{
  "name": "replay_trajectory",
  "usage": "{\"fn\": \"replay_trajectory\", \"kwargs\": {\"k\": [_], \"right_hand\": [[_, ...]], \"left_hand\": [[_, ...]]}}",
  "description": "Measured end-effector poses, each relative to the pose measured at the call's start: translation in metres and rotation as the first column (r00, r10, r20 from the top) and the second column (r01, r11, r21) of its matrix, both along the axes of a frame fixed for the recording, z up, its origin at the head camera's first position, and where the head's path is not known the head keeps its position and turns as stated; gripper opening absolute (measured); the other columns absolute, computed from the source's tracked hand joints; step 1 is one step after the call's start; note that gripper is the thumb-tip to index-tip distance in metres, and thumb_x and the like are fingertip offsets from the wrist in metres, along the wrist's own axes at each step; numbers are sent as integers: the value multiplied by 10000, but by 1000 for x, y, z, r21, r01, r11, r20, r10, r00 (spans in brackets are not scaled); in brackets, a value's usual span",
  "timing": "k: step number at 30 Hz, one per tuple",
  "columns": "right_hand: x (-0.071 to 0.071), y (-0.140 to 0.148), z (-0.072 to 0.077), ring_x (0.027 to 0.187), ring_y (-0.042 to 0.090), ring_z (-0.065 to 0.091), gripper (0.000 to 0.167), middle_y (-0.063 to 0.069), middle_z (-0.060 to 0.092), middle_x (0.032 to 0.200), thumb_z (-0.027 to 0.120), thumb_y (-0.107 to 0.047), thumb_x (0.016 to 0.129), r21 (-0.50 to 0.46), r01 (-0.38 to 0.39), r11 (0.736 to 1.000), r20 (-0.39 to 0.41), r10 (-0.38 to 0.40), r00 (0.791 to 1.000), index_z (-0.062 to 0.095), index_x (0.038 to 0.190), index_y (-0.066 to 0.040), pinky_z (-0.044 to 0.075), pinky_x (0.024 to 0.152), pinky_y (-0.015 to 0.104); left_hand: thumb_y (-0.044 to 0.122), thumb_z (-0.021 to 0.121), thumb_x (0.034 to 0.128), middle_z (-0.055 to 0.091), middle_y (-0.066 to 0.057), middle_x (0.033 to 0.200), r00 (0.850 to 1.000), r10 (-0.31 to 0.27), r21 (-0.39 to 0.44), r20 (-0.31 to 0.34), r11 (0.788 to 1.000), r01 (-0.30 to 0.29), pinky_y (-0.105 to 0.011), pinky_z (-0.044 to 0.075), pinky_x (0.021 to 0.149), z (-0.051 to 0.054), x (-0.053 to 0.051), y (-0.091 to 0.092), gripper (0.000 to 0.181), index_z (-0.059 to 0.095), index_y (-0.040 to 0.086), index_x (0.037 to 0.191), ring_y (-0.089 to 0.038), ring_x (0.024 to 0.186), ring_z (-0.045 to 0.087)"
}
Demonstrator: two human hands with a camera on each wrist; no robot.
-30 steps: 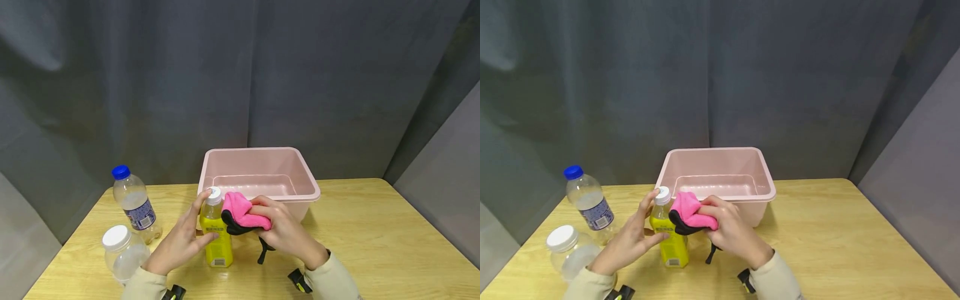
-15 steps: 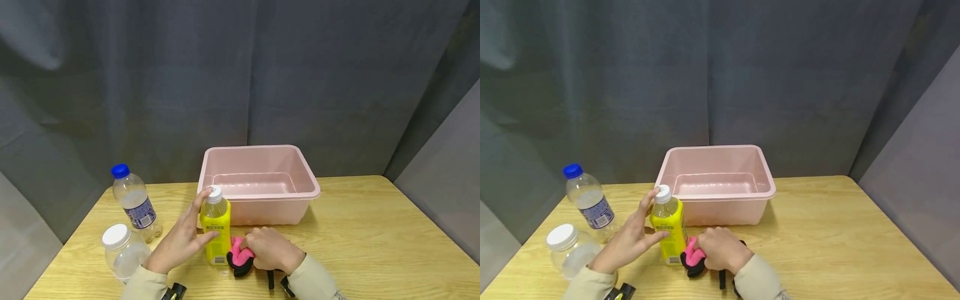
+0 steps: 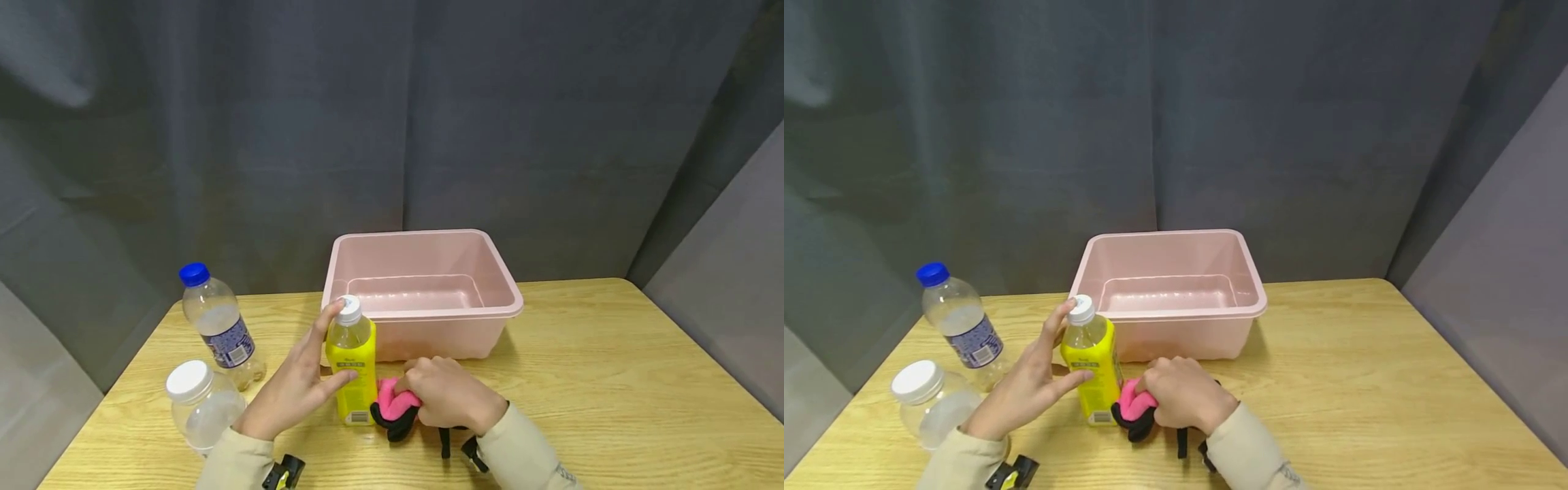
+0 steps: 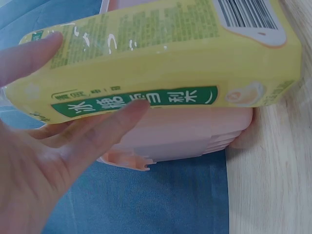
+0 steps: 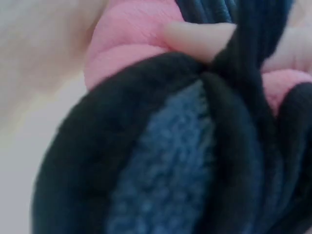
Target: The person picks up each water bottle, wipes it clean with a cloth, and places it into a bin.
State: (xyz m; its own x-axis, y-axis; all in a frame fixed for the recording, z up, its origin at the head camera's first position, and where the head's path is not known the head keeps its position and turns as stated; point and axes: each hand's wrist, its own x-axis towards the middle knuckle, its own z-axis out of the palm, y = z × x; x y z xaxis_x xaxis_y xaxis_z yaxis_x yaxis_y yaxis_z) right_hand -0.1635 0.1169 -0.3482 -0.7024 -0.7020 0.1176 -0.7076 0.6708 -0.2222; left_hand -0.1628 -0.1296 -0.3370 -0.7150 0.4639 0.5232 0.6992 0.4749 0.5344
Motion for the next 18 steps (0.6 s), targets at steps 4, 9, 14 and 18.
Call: {"fn": "replay_trajectory", "kwargs": {"k": [4,9,14,18], "right_hand": [[2,3,11,637,90,475,392,-64,539,783,692,116,659,-114,1,993,-105,-14,994,778,912,-171,421,552,254],[4,7,22,729,124,591,457,-18,638,890,690,155,681,-323,-50,945,-239,-30,971,787,1019,-137,522,643,275],[3,7,29,892,212,670,491,48,687,1029,700,180,674,-556,-100,825,-343,-118,932,773,1080,-87,576,775,376],[2,4,30,995,288,654,480,110,686,1100,717,218,685,-727,-145,671,-345,-174,922,758,1099,-21,547,882,314]], "left_hand": [[-54,803,820,371,-282,1542,1000,-8,0,1,1000,8,-561,555,889,0,-1,0,1008,171,204,1562,-455,1240,550],[-54,795,828,369,-277,1544,1000,-15,2,21,1000,15,-552,567,867,0,-1,1,1008,164,219,1565,-454,1236,552],[-54,792,830,385,-298,1520,999,-4,1,39,1000,4,-545,576,847,0,0,0,1001,159,206,1561,-461,1213,565],[-67,788,826,399,-304,1503,999,-6,7,50,1000,6,-534,582,837,0,0,0,1004,162,208,1562,-456,1204,572]]}}
